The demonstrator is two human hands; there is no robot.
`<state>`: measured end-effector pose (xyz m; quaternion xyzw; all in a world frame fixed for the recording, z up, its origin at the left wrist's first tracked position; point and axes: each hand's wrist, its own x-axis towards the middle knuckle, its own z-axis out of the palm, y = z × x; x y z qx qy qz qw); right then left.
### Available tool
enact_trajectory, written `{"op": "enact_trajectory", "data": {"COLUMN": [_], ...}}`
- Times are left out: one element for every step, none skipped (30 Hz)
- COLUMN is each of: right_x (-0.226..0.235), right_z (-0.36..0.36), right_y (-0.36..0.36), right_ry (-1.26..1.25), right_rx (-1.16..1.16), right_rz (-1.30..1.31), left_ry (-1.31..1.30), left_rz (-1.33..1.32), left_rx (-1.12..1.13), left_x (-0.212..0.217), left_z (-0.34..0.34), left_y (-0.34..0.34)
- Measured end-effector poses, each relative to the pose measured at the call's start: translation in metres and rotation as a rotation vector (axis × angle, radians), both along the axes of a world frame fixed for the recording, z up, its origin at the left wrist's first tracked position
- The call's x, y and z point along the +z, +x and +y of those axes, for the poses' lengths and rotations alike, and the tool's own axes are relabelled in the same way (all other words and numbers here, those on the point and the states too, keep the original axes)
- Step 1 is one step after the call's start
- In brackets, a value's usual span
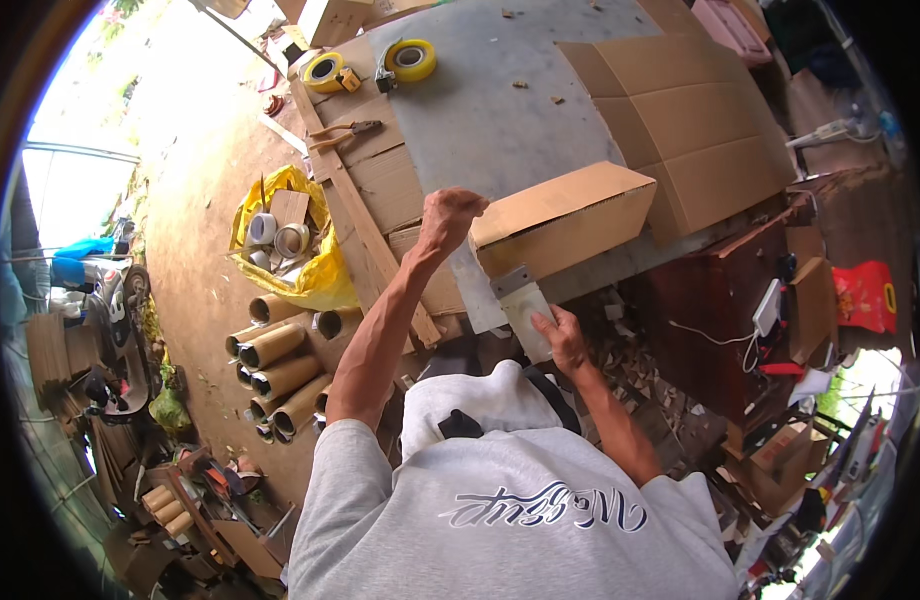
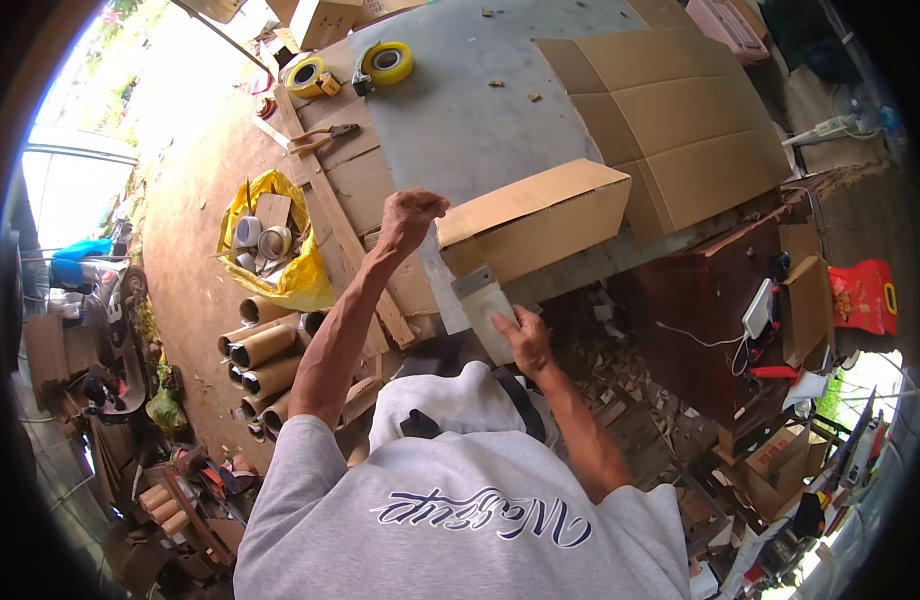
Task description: The person folds a large cardboard sheet into a box shape, uses a utility knife to cut along scored lines, and secures the box with a tape dispenser. The workspace is cluttered with cardboard tubes and other materials.
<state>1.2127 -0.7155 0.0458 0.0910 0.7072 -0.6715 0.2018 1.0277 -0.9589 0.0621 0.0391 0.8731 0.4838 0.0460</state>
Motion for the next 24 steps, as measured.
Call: {"op": "enact_trajectory", "data": {"right_x": [-0.002, -0.005, -0.008, -0.012, -0.015, -0.019, -0.023, -0.027, -0.033, -0.036, -0.039, -0.042, -0.042, -0.042, -0.043, -0.043, -0.044, -0.046, -0.048, -0.05, -0.052, -0.052, -0.053, -0.055], "right_z": [-0.002, -0.003, -0.005, -0.006, -0.006, -0.005, -0.005, -0.005, -0.005, -0.005, -0.005, -0.005, -0.006, -0.007, -0.007, -0.008, -0.008, -0.01, -0.012, -0.013, -0.013, -0.014, -0.014, -0.015], "right_y": [0.001, 0.001, 0.0, 0.001, 0.0, 0.0, 0.0, -0.001, -0.001, -0.003, -0.004, -0.004, -0.004, -0.004, -0.006, -0.007, -0.007, -0.007, -0.007, -0.007, -0.008, -0.008, -0.008, -0.008], "right_ry": [-0.016, -0.033, -0.035, -0.036, -0.038, -0.04, -0.043, -0.046, -0.038, -0.03, -0.022, -0.041, -0.058, -0.075, -0.059, -0.042, -0.026, -0.049, -0.07, -0.091, -0.09, -0.091, -0.092, -0.094], "right_rx": [-0.013, -0.026, -0.03, -0.033, -0.036, -0.029, -0.022, -0.015, -0.009, -0.004, 0.002, -0.003, -0.012, -0.021, -0.022, -0.022, -0.022, -0.029, -0.037, -0.044, -0.045, -0.045, -0.045, -0.042], "right_rz": [0.005, 0.009, 0.01, 0.007, 0.005, 0.007, 0.007, 0.008, 0.009, 0.013, 0.016, 0.004, -0.008, -0.02, 0.006, 0.031, 0.056, 0.044, 0.034, 0.023, 0.035, 0.044, 0.054, 0.039], "left_ry": [-0.004, -0.007, -0.031, -0.054, -0.077, -0.07, -0.063, -0.056, -0.049, -0.042, -0.036, -0.058, -0.077, -0.097, -0.066, -0.096, -0.126, -0.156, -0.157, -0.157, -0.158, -0.16, -0.161, -0.161], "left_rz": [0.035, 0.07, 0.049, 0.025, 0.002, -0.001, -0.004, -0.007, -0.034, -0.059, -0.084, -0.049, -0.014, 0.021, -0.029, 0.055, 0.139, 0.223, 0.164, 0.106, 0.047, -0.013, 0.017, 0.047], "left_rx": [-0.015, -0.03, -0.032, -0.033, -0.033, -0.026, -0.021, -0.015, -0.004, 0.007, 0.018, 0.015, 0.006, -0.001, 0.009, -0.003, -0.015, -0.027, -0.036, -0.045, -0.054, -0.062, -0.068, -0.074], "left_x": [0.0, 0.0, -0.001, -0.006, -0.01, -0.015, -0.019, -0.023, -0.027, -0.03, -0.033, -0.037, -0.039, -0.04, -0.042, -0.045, -0.048, -0.05, -0.049, -0.048, -0.047, -0.047, -0.049, -0.051], "left_z": [0.001, 0.002, 0.002, 0.001, 0.0, 0.0, 0.0, 0.0, -0.001, 0.0, 0.001, 0.001, 0.003, 0.005, 0.008, 0.007, 0.007, 0.006, 0.007, 0.007, 0.008, 0.007, 0.006, 0.005], "left_y": [-0.001, -0.003, -0.005, -0.006, -0.006, -0.006, -0.006, -0.006, -0.004, -0.003, -0.002, 0.001, 0.002, 0.004, 0.005, 0.007, 0.01, 0.01, 0.009, 0.006, 0.004, 0.004, 0.006, 0.01]}}
